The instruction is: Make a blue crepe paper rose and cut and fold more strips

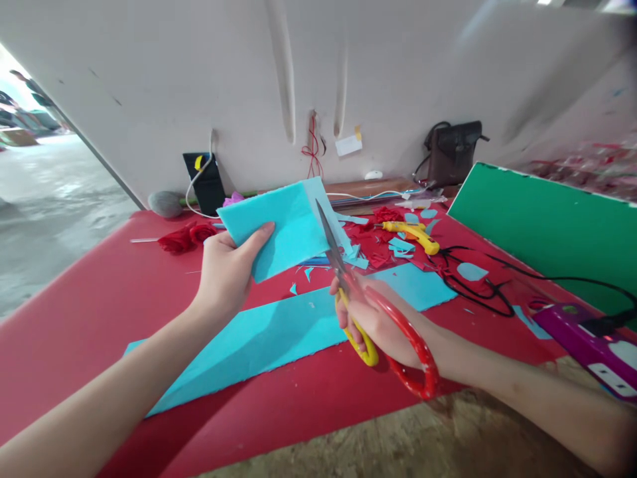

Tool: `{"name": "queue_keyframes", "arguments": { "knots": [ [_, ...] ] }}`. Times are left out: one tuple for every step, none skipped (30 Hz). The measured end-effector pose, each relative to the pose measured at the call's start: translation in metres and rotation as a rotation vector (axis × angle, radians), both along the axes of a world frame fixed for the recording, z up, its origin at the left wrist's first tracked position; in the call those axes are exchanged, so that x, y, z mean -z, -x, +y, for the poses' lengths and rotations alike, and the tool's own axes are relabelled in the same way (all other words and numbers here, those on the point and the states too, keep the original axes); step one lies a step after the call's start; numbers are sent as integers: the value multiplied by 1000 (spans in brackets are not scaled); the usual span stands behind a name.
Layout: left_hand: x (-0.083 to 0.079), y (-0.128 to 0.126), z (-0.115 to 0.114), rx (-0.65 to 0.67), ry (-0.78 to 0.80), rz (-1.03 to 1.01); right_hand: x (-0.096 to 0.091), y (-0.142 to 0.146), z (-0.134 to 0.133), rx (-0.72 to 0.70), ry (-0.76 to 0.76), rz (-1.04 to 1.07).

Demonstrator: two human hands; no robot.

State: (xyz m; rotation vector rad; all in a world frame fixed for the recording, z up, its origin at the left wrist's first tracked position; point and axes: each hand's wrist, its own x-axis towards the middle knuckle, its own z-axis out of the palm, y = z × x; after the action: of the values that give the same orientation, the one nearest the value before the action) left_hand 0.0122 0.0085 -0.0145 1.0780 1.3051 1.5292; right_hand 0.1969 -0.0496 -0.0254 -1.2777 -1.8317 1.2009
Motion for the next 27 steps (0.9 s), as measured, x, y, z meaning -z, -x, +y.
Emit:
{"name": "queue_keyframes", "arguments": {
  "knots": [
    [0, 0, 0, -4, -1, 2, -1, 1, -1, 14, 19, -15],
    [-1, 0, 0, -9, -2, 3, -1, 3, -2, 36, 54, -20],
    [-1, 0, 0, -14, -1, 6, -2, 4, -4, 59, 95, -14],
    [-1, 0, -1, -19, 5, 11, -3, 5, -5, 78, 129, 1],
    [-2, 1, -1, -25, 10, 16, -3, 6, -5, 92, 148, 17],
    [-2, 1, -1, -32, 13, 23, -2, 6, -6, 100, 152, 31],
    [-2, 1, -1, -36, 13, 31, -2, 6, -6, 98, 141, 40],
    [-2, 1, -1, -38, 8, 39, -1, 5, -6, 88, 128, 42],
    [-1, 1, -1, -38, -2, 46, 0, 4, -5, 73, 116, 40],
    [-1, 1, -1, -39, -11, 54, 2, 3, -5, 59, 111, 39],
    [-1, 2, 0, -38, -19, 63, 4, 2, -5, 45, 115, 39],
    [0, 2, 0, -35, -26, 70, 6, 1, -5, 32, 127, 42],
    [0, 3, 0, -34, -34, 74, 8, 0, -6, 20, 143, 54],
    [1, 3, 0, -31, -37, 82, 11, -1, -6, 12, 161, 73],
    [1, 4, 0, -29, -38, 94, 12, -1, -7, 6, 173, 93],
    [2, 5, 0, -28, -43, 107, 14, -1, -8, 2, 179, 106],
    [3, 6, 0, -26, -52, 122, 15, 0, -8, 0, 176, 111],
    [4, 7, 1, -25, -65, 139, 15, 0, -8, 6, 165, 106],
    [5, 7, 1, -26, -79, 156, 15, 0, -8, 15, 158, 89],
    [6, 8, 1, -28, -94, 168, 15, 0, -7, 22, 153, 69],
    [7, 9, 2, -32, -109, 177, 15, 0, -6, 26, 147, 52],
    [7, 9, 2, -35, -116, 187, 16, 0, -6, 29, 137, 44],
    [8, 9, 2, -38, -116, 194, 17, -1, -5, 29, 127, 46],
    [8, 9, 2, -40, -113, 197, 18, -1, -4, 27, 120, 55],
    [8, 8, 2, -36, -110, 199, 19, -1, -3, 26, 117, 71],
    [8, 8, 2, -31, -108, 200, 20, -1, -3, 29, 118, 91],
    [8, 7, 1, -25, -109, 199, 20, 0, -2, 31, 127, 110]
  ]
}}
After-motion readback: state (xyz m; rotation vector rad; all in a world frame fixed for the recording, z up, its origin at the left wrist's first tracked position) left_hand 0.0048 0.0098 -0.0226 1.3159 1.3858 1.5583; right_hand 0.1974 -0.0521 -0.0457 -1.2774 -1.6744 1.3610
